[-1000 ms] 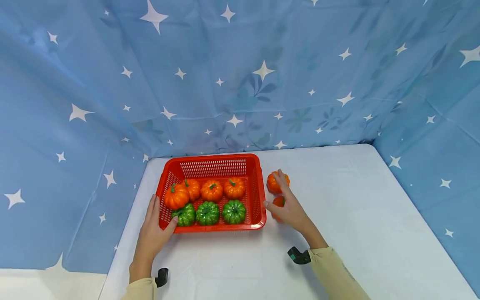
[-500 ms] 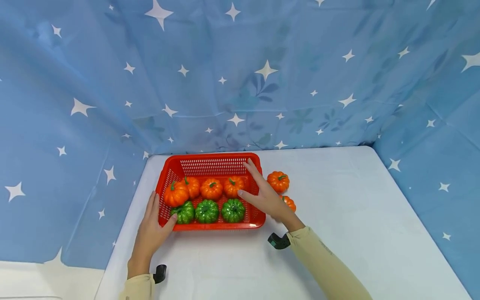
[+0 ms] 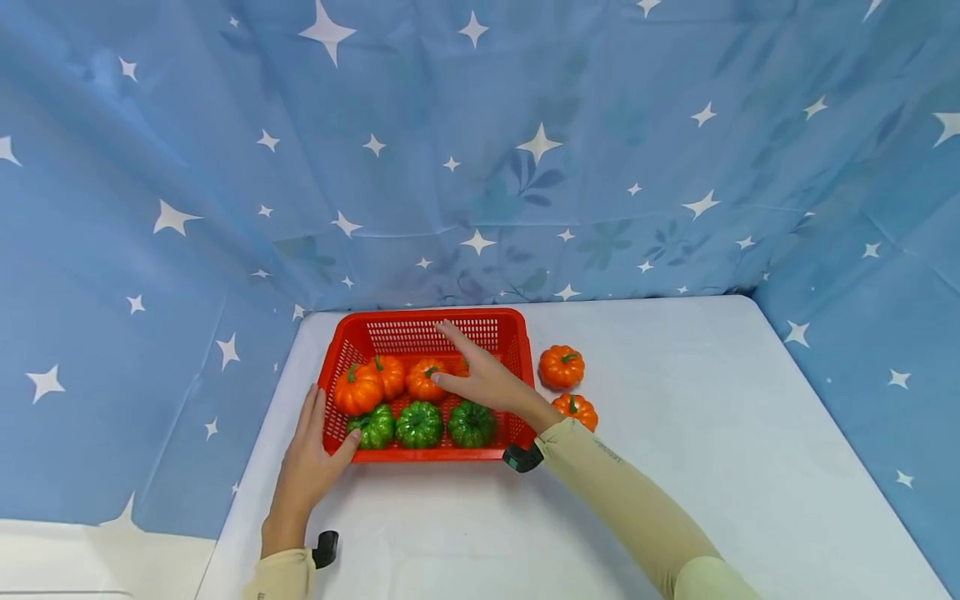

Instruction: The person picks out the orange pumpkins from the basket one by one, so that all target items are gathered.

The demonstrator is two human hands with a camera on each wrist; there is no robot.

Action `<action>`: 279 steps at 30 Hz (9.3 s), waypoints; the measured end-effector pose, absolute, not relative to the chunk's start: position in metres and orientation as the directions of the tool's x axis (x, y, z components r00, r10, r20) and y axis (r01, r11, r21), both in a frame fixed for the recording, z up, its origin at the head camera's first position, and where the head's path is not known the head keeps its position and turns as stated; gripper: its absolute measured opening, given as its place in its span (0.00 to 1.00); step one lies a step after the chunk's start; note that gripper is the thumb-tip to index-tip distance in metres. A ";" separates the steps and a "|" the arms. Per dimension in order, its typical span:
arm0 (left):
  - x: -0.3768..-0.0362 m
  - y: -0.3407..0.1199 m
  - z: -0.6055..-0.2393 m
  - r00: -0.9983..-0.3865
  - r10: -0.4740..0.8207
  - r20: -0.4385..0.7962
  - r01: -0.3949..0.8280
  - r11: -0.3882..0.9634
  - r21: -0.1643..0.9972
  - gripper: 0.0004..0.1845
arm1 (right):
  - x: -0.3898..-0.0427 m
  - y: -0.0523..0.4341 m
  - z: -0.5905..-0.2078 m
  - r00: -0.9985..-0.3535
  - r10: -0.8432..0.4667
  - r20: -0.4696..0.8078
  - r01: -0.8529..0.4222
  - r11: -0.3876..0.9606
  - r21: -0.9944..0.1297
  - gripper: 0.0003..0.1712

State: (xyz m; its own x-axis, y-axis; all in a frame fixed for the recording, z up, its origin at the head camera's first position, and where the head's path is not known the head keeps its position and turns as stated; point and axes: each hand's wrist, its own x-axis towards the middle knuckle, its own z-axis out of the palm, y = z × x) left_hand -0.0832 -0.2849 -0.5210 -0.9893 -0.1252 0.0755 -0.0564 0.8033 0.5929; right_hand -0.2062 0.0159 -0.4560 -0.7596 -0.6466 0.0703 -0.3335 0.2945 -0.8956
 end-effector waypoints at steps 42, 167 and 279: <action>-0.085 -0.288 -0.519 -0.987 -0.112 0.114 -0.019 0.791 0.612 0.49 | -0.225 -0.108 -0.469 -0.609 -0.782 -0.131 -0.396 0.442 -0.805 0.45; -0.084 -0.287 -0.519 -0.987 -0.135 0.083 -0.057 0.790 0.610 0.48 | -0.223 0.247 -0.530 -0.988 -0.054 -0.144 0.106 0.438 -0.893 0.48; -0.091 -0.285 -0.519 -0.983 -0.152 0.106 -0.052 0.777 0.627 0.47 | -0.254 0.010 -0.495 -0.896 -0.349 -0.274 0.030 0.569 -0.822 0.47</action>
